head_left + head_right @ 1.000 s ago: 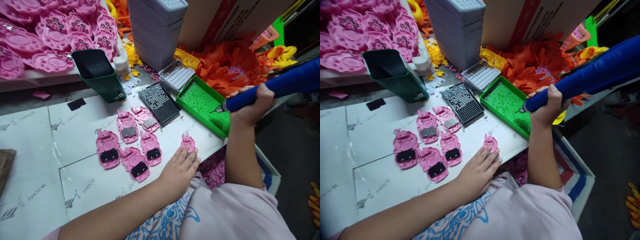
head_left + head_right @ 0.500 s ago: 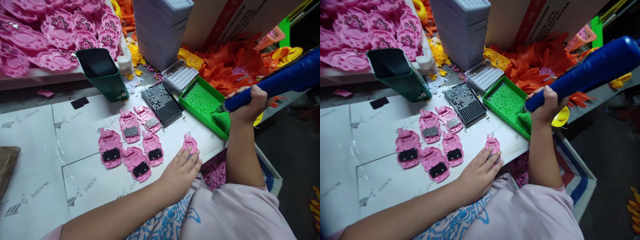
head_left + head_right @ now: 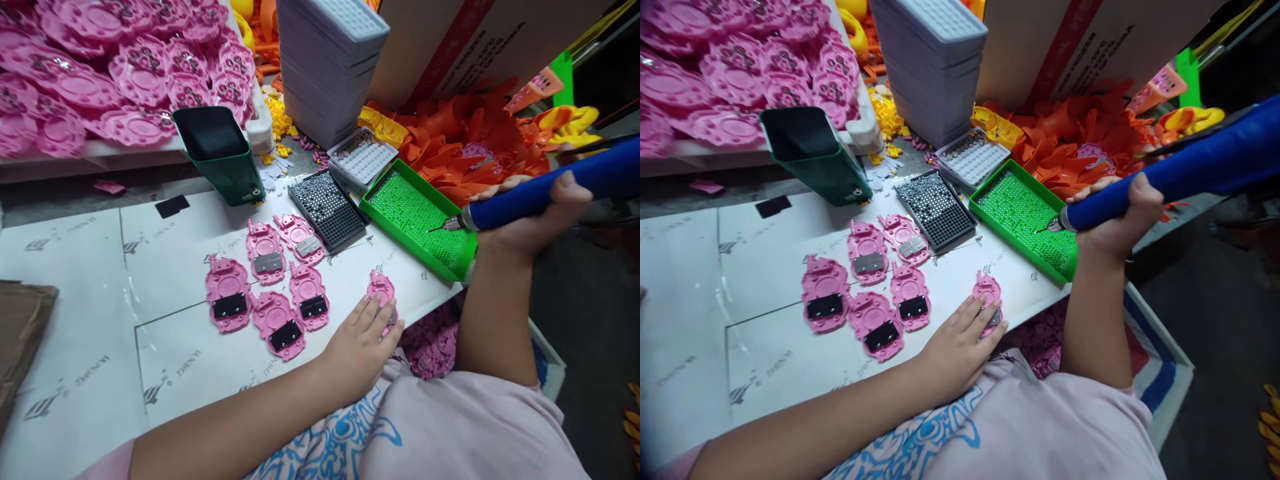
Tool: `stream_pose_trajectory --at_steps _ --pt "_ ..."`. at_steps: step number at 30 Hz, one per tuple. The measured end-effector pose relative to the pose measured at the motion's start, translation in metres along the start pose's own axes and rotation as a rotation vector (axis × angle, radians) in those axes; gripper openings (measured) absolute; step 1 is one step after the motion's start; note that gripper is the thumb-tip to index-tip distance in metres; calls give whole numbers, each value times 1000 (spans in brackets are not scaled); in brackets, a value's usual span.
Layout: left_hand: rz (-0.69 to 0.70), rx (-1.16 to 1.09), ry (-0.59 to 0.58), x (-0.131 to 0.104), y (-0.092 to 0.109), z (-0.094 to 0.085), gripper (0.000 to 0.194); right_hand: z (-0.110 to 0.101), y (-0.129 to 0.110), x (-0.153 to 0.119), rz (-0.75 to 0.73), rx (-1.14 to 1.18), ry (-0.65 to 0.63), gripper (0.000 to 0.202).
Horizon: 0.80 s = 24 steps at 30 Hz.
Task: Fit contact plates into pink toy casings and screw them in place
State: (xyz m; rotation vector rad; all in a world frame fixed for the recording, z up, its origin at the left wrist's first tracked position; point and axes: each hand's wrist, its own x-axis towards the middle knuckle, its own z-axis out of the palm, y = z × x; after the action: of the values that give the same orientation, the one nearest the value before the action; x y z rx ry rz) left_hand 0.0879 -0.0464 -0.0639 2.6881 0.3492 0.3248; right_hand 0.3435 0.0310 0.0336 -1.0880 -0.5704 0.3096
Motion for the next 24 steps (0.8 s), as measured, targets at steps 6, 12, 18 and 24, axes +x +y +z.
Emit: stream_pose_trajectory --at_steps 6,12,18,24 --pt "4 -3 -3 0 0 0 57 7 -29 -54 -61 60 -285 24" --pt "12 -3 8 0 0 0 54 15 -29 -90 127 98 -483 13" --pt "17 11 54 0 0 2 52 15 -19 -96 154 87 -471 14" --pt "25 37 86 0 0 5 53 9 -13 -100 238 111 -443 20"
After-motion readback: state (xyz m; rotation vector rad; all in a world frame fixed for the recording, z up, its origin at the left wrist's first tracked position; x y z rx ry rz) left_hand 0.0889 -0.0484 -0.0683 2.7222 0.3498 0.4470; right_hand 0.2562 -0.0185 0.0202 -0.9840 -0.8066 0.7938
